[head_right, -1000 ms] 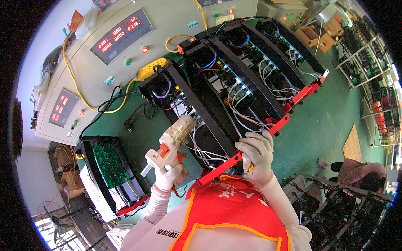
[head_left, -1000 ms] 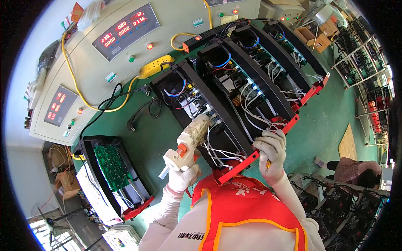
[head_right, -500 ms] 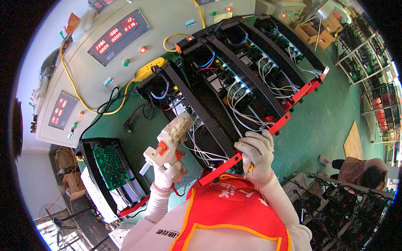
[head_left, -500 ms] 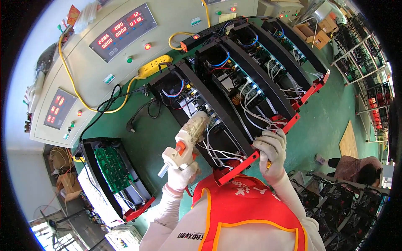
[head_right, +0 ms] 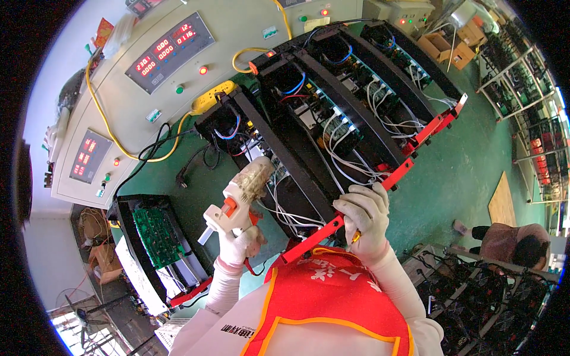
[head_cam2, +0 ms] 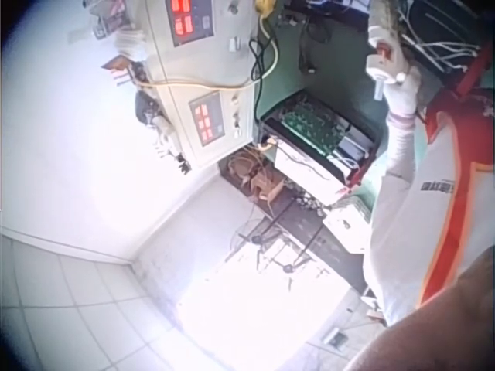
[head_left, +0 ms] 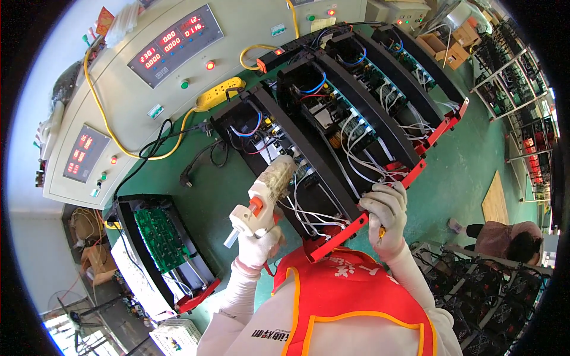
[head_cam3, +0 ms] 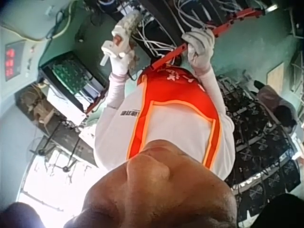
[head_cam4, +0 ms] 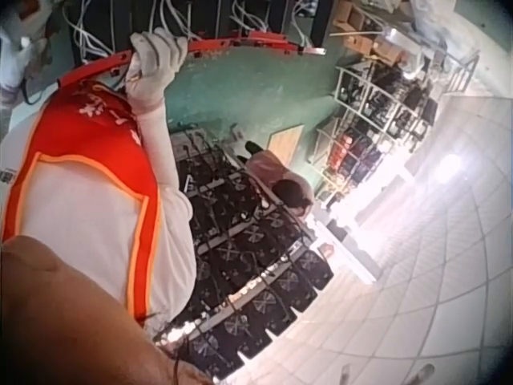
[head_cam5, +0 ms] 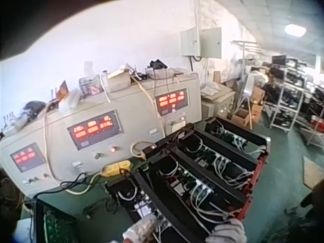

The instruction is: The person secures wires and circuit boards inside electronic housing units using a hot glue gun.

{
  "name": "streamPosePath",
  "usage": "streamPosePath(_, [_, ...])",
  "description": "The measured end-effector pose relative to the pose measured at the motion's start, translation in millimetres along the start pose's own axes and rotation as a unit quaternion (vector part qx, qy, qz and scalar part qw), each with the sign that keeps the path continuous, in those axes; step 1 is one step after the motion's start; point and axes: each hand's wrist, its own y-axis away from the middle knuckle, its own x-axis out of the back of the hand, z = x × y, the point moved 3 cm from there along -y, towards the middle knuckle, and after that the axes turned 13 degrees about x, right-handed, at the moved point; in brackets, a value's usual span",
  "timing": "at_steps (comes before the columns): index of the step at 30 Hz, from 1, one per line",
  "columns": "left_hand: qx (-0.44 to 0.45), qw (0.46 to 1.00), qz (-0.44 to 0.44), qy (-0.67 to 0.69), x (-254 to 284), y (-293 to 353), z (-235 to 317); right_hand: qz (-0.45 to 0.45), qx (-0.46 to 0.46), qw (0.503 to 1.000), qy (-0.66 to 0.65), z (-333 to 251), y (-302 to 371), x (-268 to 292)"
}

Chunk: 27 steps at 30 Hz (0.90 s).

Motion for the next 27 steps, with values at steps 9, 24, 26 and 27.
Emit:
streamPosePath(9, [-0.003, 1.000, -0.004, -0.002, -2.6, 6.8, -2.4, 0.008, 0.005, 1.000, -0.006, 0.8, -1.3, -0.3])
streamPosePath(24, [0.014, 0.999, -0.023, 0.041, 3.4, 19.3, -3.0, 0.016, 0.014, 1.000, -0.008, 0.8, -1.5, 1.3])
streamPosePath(26, [0.023, 0.998, -0.031, 0.051, 8.1, 23.6, -8.0, 0.012, 0.014, 1.000, -0.003, 0.4, -2.4, 1.6])
streamPosePath(27, [0.041, 0.997, -0.038, 0.051, 8.9, 23.4, -12.2, 0.010, 0.015, 1.000, -0.004, 0.6, -2.2, 1.1])
